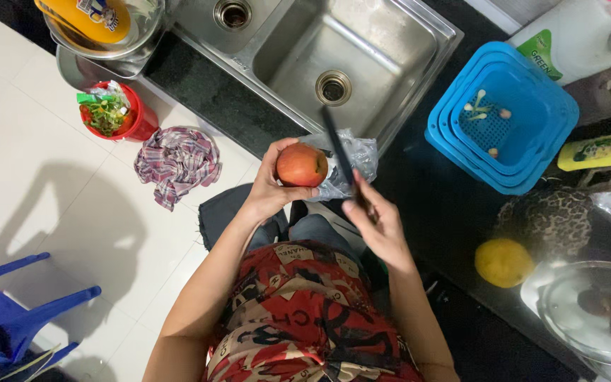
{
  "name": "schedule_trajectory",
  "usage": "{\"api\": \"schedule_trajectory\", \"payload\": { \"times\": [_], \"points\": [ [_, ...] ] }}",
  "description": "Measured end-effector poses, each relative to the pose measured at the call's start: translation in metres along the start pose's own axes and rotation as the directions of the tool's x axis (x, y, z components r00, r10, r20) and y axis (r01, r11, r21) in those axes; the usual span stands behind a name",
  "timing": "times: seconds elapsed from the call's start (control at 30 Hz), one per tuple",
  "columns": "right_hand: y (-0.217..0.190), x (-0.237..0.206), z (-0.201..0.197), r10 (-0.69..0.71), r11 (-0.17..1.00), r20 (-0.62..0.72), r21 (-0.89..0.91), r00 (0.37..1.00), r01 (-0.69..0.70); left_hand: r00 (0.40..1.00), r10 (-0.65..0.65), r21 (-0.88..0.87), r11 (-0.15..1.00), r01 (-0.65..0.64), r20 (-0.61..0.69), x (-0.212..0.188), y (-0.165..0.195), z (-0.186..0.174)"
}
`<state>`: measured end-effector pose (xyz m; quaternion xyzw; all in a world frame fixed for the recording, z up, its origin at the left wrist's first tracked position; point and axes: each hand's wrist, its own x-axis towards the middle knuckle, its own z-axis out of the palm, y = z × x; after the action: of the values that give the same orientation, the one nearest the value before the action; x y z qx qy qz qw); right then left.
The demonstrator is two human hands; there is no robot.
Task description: The person discards vegetable scraps into a red bowl, wipes the counter with a cloth, and opens the refrigerator. They kneel at the crisper drawer, rearrange apples and peaches inside a plastic bag, tie the bag, and close the drawer. They carry fruit to the counter, pick up a knife, and rinse an apple at the sink.
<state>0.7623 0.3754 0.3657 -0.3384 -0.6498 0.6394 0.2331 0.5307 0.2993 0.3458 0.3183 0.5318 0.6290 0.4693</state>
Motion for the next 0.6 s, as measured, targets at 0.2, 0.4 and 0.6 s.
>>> {"api": "schedule_trajectory", "payload": {
  "times": [0.2,0.4,0.6],
  "points": [
    [-0.02,-0.002,0.031,-0.169,0.985,0.111,-0.026,0.979,0.173,0.991,-0.123,-0.201,0.971,0.131,0.052,-0.006,-0.006,-0.003],
    [-0.038,-0.001,0.039,-0.163,0.957,0.134,-0.221,0.978,0.189,0.987,-0.089,-0.36,0.923,0.133,0.137,-0.01,0.003,-0.01],
    [-0.041,0.002,0.043,-0.134,0.945,0.113,-0.283,0.985,0.161,0.987,-0.07,-0.327,0.938,0.114,0.145,-0.013,0.01,-0.01]
  ]
}}
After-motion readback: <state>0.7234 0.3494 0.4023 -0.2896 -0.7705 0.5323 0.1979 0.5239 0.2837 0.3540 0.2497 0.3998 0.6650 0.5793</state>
